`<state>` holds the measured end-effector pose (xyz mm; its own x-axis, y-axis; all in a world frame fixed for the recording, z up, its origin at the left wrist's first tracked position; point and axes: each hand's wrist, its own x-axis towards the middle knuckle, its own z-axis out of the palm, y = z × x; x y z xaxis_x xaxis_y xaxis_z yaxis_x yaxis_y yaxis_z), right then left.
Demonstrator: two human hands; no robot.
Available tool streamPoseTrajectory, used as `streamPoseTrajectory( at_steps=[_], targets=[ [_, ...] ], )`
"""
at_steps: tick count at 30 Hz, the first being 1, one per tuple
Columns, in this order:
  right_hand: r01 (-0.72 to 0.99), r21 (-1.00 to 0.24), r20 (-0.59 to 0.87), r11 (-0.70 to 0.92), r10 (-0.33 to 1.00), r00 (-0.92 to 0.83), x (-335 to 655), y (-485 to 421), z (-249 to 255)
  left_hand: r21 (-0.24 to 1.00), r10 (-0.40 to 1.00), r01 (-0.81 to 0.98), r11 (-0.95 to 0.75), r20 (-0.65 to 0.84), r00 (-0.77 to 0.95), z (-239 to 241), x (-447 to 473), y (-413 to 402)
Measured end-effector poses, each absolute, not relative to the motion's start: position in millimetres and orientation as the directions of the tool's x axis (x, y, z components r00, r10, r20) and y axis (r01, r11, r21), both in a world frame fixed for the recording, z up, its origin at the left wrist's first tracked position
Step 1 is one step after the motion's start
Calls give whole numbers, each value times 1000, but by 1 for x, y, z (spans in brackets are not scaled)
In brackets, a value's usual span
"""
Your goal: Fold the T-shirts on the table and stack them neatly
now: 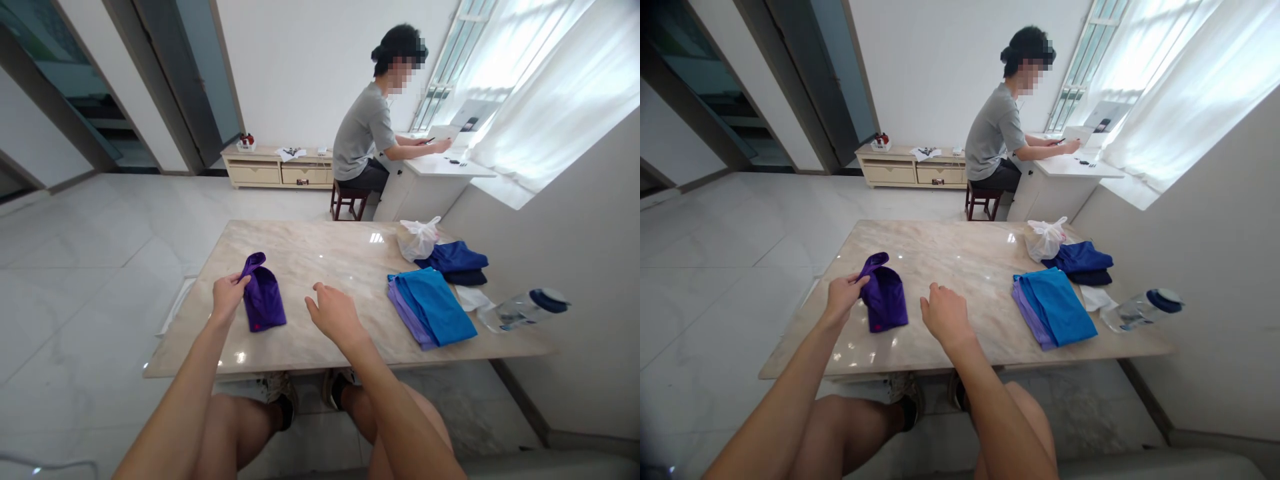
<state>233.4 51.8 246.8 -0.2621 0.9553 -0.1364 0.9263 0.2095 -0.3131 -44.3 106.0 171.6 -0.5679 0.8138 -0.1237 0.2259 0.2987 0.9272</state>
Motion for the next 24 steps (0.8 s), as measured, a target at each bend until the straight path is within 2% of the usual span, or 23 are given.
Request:
streamPoseTrajectory(
  at_steps=[2, 5, 8, 11, 15, 18, 24],
  targets=[
    [904, -384, -63, 189, 971, -230, 243, 52, 244, 995, 857, -39, 91, -98, -506, 196, -5, 105],
    [808, -570, 89, 148, 989, -119, 260, 55, 239, 965, 927, -246, -91, -9, -375, 229, 63, 95],
    [615, -776, 189, 143, 982, 10, 275, 57, 234, 940, 970, -326, -100, 19, -242, 244, 126, 82],
    [469, -874, 196, 124, 975, 107, 290, 58, 232, 926, 982, -371, -74, 4, -187, 242, 174, 76],
    [407, -912, 124, 43, 977, 175, 305, 59, 232, 914, 990, -405, -24, -36, -140, 229, 205, 75],
    [409, -911, 148, 54, 968, 201, 312, 62, 231, 938, 995, -345, -27, -8, -101, 223, 209, 74],
    [564, -823, 215, 67, 956, 200, 318, 63, 226, 972, 999, -232, -34, 42, 29, 216, 204, 73]
  ],
)
